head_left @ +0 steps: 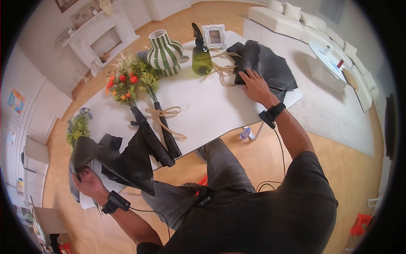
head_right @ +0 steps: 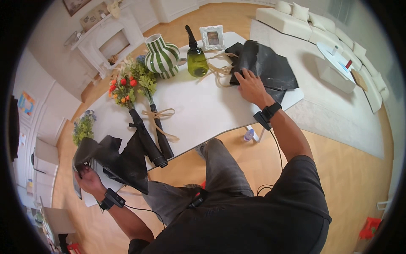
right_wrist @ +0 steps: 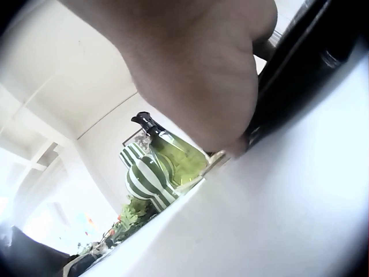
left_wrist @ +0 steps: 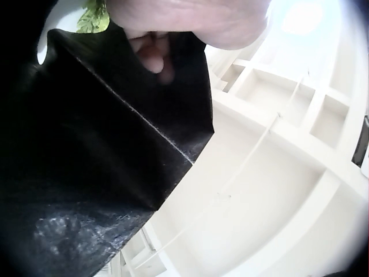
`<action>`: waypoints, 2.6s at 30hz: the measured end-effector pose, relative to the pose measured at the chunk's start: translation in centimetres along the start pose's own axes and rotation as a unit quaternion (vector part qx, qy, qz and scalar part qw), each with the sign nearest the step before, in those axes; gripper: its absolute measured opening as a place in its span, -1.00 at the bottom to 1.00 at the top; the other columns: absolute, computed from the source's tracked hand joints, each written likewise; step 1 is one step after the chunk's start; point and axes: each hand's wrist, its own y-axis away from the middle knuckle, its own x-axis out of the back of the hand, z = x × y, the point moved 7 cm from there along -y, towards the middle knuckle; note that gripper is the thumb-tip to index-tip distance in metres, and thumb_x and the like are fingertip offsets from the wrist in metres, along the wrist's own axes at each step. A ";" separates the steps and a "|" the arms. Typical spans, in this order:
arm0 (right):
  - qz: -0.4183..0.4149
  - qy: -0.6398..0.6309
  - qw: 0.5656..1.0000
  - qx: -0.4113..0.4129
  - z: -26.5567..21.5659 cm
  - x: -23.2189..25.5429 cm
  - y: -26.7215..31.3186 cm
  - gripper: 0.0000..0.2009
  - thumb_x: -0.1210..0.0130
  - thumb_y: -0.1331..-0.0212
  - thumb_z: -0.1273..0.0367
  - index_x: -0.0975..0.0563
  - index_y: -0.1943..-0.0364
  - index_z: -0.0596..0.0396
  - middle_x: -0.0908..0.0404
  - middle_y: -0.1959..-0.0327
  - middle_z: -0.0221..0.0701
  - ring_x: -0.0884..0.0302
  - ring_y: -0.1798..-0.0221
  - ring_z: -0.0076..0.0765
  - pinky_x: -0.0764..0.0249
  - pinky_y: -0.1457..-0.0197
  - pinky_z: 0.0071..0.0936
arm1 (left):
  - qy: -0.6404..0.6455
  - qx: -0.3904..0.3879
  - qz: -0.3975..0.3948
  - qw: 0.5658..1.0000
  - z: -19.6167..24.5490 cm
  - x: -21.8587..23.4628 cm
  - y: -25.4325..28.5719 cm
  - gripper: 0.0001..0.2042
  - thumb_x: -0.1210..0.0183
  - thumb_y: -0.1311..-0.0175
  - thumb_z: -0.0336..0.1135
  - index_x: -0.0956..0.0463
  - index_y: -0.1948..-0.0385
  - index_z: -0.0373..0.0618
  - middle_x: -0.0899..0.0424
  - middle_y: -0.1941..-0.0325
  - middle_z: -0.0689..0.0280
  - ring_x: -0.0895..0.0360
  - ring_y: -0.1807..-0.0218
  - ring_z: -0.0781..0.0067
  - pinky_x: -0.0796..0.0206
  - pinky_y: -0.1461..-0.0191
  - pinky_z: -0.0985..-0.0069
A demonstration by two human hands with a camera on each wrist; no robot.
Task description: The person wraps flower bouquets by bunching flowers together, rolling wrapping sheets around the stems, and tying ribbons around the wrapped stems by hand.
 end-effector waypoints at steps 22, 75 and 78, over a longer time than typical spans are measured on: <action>0.024 -0.081 0.996 -0.041 -3.3 1.3 -6.8 -0.80 -0.05 -0.08 0.34 -0.62 0.37 0.18 -0.66 0.25 -0.07 -0.63 0.18 0.13 -0.55 0.10 -0.04 | 0.162 -0.001 -0.247 0.955 5.0 -7.5 -0.1 -0.65 0.09 -0.48 -0.34 -0.33 -0.15 -0.42 -0.48 -0.24 -0.03 -0.47 -0.20 0.18 -0.31 0.12 0.49; -0.030 -0.490 0.838 0.237 -38.9 12.1 -1.3 -0.19 -0.32 -0.07 0.16 -0.22 -0.32 0.35 -0.24 -0.35 0.13 -0.24 -0.39 0.09 -0.14 -0.46 -0.15 | -0.085 0.119 -0.282 0.948 5.5 -29.1 0.9 -0.77 -0.05 -0.29 -0.37 -0.47 0.07 -0.24 -0.59 0.09 -0.07 -0.52 0.03 -0.06 -0.37 -0.04 0.23; 0.089 -0.481 0.854 0.178 -39.4 10.9 -3.7 -0.42 -0.24 -0.12 0.28 -0.37 -0.20 0.29 -0.41 -0.24 0.02 -0.35 -0.29 0.10 -0.26 -0.36 -0.16 | -0.009 0.084 -0.335 0.939 8.2 -28.2 2.4 -0.76 -0.03 -0.32 -0.38 -0.48 0.03 -0.23 -0.60 0.06 -0.04 -0.52 0.02 -0.05 -0.36 -0.12 0.23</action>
